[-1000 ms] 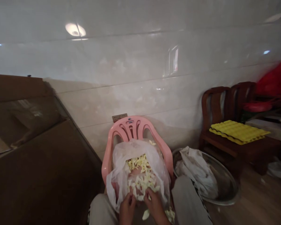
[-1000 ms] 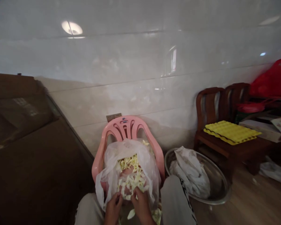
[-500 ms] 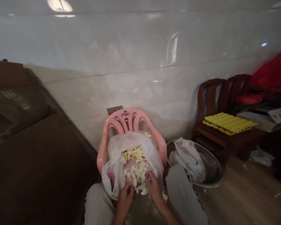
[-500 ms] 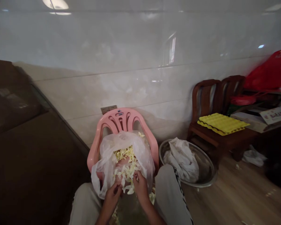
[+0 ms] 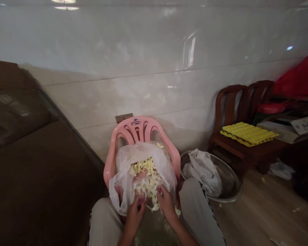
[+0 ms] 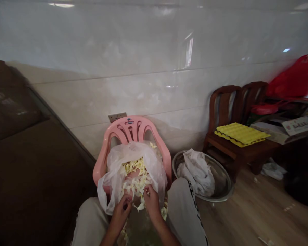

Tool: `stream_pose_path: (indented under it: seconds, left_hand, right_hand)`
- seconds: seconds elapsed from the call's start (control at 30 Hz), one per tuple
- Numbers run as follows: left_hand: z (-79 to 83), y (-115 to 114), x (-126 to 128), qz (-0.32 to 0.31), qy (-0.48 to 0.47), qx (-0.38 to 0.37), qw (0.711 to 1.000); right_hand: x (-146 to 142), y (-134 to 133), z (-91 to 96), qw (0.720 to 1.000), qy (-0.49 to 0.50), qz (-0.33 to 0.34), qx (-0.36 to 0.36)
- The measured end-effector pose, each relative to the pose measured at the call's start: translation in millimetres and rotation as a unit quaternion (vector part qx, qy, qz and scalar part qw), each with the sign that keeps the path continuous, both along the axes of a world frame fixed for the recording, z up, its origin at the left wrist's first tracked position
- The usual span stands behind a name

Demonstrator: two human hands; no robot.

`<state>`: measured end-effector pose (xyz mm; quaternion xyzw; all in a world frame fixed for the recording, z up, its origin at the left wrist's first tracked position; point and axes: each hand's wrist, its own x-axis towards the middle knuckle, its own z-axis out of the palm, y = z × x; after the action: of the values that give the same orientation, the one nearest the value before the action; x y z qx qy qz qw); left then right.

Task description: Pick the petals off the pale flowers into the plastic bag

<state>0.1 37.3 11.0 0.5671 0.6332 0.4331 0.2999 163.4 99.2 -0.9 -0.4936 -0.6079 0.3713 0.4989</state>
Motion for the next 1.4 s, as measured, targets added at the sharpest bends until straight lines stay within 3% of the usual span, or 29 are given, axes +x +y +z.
stream_pose_path:
  seconds: [0.13,0.5,0.8,0.93,1.2,1.4]
  left_hand:
    - [1.1,-1.0,-0.6,-0.013,0.023,0.012,1.0]
    - [-10.6,1.4,-7.5,0.03,0.01,0.045,0.998]
    - [-24.6,6.2,-11.2,-0.06,0.018,0.03,0.998]
    - [-34.0,9.0,-14.5,-0.078,0.029,0.027,0.996]
    - [-68.0,16.0,-17.1,-0.047,0.05,0.06,0.996]
    - [-63.1,13.2,-15.9,-0.027,0.058,0.085,0.994]
  right_hand:
    - [-0.2,0.2,-2.4,1.0,0.008,0.004,-0.002]
    - [-9.8,0.1,-13.4,0.999,0.0,0.034,-0.005]
    - [-26.9,-13.5,-26.6,0.984,-0.037,0.175,0.012]
    - [-26.0,-14.4,-26.4,0.98,-0.054,0.191,0.008]
    - [-27.6,-8.4,-37.0,0.978,-0.07,0.195,0.006]
    - [-30.2,-9.0,-43.1,0.976,-0.034,0.214,-0.01]
